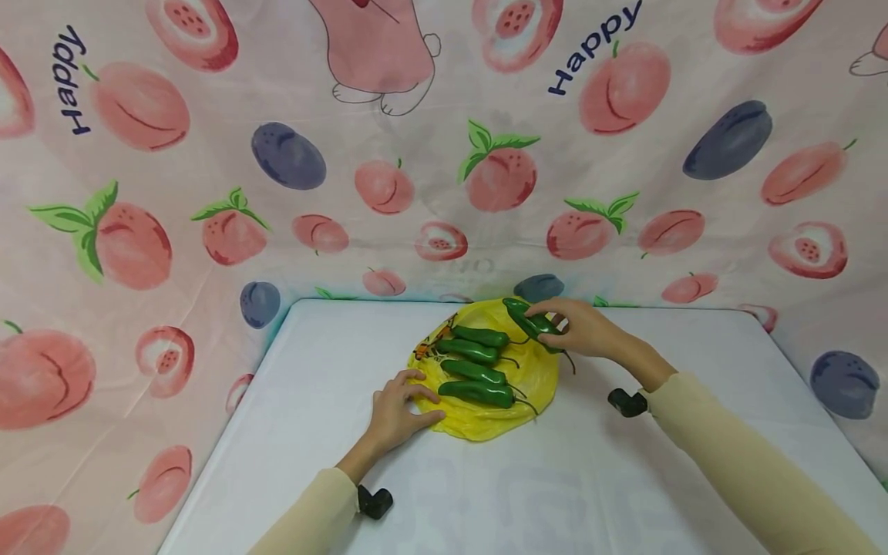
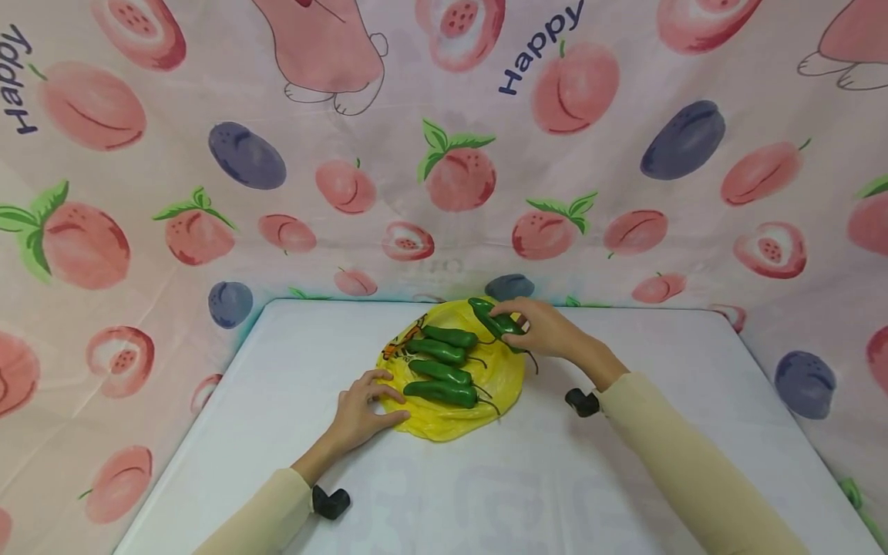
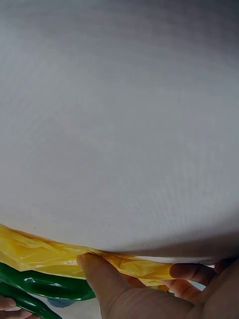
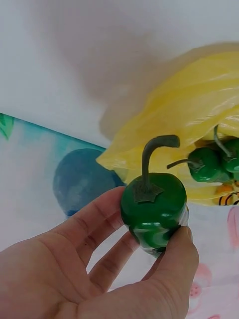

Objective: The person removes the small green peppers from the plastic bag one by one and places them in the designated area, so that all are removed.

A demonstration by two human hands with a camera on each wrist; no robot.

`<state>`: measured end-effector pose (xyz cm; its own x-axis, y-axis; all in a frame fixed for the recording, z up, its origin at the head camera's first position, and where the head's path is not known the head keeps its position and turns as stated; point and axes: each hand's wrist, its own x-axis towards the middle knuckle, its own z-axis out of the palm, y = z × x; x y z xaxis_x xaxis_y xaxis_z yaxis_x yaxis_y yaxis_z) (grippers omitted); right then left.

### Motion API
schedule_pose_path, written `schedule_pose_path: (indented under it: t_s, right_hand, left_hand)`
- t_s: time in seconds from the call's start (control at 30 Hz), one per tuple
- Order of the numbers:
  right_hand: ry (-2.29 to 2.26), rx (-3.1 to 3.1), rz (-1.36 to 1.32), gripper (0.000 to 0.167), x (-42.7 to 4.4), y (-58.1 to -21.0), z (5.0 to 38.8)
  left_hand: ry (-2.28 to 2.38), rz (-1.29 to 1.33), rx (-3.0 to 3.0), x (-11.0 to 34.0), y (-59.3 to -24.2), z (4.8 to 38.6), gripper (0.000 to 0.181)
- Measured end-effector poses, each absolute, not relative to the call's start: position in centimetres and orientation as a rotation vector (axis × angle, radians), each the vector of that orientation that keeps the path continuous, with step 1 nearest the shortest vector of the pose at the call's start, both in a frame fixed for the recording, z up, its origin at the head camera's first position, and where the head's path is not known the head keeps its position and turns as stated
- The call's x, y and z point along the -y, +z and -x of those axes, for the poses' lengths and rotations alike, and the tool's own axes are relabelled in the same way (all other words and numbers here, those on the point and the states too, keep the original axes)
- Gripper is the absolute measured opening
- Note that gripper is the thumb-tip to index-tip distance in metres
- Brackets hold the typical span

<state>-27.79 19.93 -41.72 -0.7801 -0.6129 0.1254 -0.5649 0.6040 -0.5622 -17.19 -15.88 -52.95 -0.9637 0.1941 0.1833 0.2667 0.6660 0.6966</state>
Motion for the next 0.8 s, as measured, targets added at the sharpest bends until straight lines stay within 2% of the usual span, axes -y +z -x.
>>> schedule_pose_path:
  t_s: [0.4,0.8]
  right_hand:
    - [-0.919,-2.802,0.989,0.044,-22.1,-41.2,28.1]
    - [-0.979,-2.796,0.843,0.044,-24.1,-40.2,27.8]
  left_hand:
    - [-1.188,0.385,2.765,15.8,-53.2,17.1,0.018]
    - [-1.172,0.390,2.783,15.9,-53.1,17.2,0.018]
